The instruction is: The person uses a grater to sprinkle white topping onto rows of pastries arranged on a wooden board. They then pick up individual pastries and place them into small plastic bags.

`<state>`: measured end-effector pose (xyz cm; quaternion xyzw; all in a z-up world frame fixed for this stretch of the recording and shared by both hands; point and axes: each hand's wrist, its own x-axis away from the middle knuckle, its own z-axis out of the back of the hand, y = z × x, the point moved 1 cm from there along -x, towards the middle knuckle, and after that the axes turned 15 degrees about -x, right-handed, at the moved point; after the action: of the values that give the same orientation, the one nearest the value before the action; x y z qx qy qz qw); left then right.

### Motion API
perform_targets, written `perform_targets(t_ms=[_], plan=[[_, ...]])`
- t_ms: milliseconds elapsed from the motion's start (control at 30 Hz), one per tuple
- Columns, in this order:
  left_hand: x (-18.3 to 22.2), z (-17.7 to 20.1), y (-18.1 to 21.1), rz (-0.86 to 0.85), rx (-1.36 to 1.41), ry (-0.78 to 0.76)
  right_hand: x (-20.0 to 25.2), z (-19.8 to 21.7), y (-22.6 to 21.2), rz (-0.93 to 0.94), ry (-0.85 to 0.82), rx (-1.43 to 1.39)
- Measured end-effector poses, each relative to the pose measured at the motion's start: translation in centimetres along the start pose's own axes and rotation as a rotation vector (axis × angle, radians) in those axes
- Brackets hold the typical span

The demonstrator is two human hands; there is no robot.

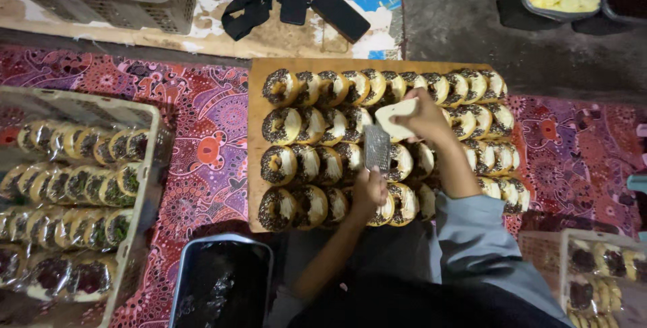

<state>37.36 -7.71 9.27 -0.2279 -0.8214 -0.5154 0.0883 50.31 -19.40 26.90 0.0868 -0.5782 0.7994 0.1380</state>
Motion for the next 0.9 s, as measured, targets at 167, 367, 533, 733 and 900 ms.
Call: perform_targets(t_ms=[167, 367, 533, 733, 900], plan=[[-5.0, -0.4, -0.5, 0.137, 0.015, 0.091, 0.7, -2.3, 0.0, -0.014, 0.036, 0.384], [-10.0, 0.6, -3.7, 0.139, 0.048, 0.039, -1.8, -5.4, 3.0, 0.32, 0.101, 0.511], [-10.2, 0.9, -4.1, 0.042, 0.014, -0.004, -4.0, -6.7, 4.9, 0.319, 0.124, 0.603], [-7.2, -0.4, -1.6, 0.068, -0.012, 0.081, -5.2, -7.2, 5.0, 0.301, 0.074, 0.634], [-5.2, -0.6, -0.9, 0.005, -0.042, 0.076, -6.0, -7.4, 5.5, 0.274, 0.084, 0.644]])
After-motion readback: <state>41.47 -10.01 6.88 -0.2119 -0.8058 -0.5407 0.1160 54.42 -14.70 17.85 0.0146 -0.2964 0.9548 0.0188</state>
